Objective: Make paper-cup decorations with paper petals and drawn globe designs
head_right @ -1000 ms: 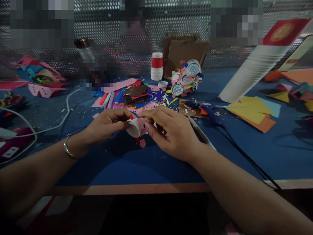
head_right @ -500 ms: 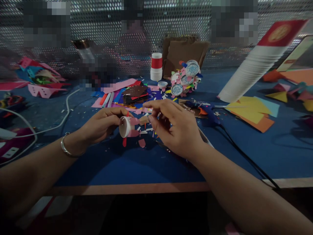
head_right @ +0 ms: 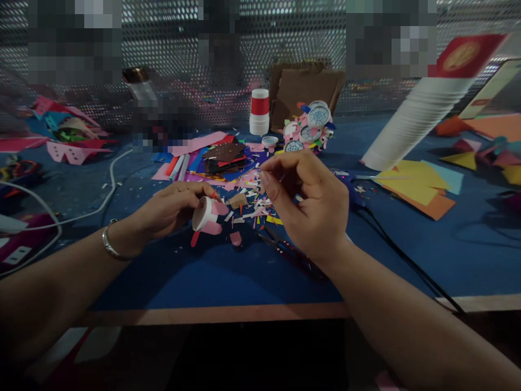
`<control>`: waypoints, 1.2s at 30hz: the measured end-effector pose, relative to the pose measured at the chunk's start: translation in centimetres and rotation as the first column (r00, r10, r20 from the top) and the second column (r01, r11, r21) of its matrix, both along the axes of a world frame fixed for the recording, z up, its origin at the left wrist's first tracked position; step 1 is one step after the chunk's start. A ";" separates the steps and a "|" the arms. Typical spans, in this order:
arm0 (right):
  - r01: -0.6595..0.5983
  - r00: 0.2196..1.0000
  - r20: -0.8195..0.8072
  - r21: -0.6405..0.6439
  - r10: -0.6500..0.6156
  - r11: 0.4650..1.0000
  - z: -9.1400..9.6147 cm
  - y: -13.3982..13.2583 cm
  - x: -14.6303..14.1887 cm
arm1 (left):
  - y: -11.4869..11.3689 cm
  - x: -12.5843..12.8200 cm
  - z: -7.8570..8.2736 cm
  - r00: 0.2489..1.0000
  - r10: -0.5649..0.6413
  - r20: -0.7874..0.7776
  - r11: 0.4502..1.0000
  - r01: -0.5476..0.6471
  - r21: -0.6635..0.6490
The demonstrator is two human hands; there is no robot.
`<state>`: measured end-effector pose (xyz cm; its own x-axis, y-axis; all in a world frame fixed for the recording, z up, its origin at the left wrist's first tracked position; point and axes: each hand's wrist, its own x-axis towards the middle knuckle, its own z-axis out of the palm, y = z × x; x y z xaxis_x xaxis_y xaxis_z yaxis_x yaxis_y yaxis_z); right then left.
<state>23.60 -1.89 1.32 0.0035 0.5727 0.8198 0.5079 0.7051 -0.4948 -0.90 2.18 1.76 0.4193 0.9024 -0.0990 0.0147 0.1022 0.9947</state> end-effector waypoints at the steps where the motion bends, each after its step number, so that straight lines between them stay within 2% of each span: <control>1: -0.002 1.000 0.000 -0.006 0.002 1.000 0.0 0.0 0.0 | 0.0 0.0 0.0 1.000 -0.002 0.006 1.000 0.002 0.000; 5: -0.055 0.998 0.031 -0.056 0.057 0.997 0.0 -0.3 -0.2 | -0.3 0.1 0.1 0.999 -0.028 -0.015 0.998 0.029 0.047; 9: -0.191 0.976 0.081 -0.120 0.201 0.974 0.0 -0.7 -0.6 | -0.4 0.0 0.1 0.996 -0.037 -0.077 0.989 0.047 0.140; 13: -0.289 0.945 0.107 -0.162 0.308 0.943 0.1 -1.1 -0.9 | -0.3 -0.1 -0.1 0.995 -0.041 -0.089 0.990 0.052 0.134; 27: -0.293 0.911 0.256 -0.143 0.322 0.945 0.1 -1.3 -0.9 | -0.2 0.1 -0.3 0.995 -0.059 -0.085 0.991 0.069 0.117; 36: -0.323 0.925 0.155 -0.160 0.347 0.933 0.0 -1.4 -1.0 | -0.3 0.0 -0.2 0.995 -0.067 -0.070 0.989 0.076 0.128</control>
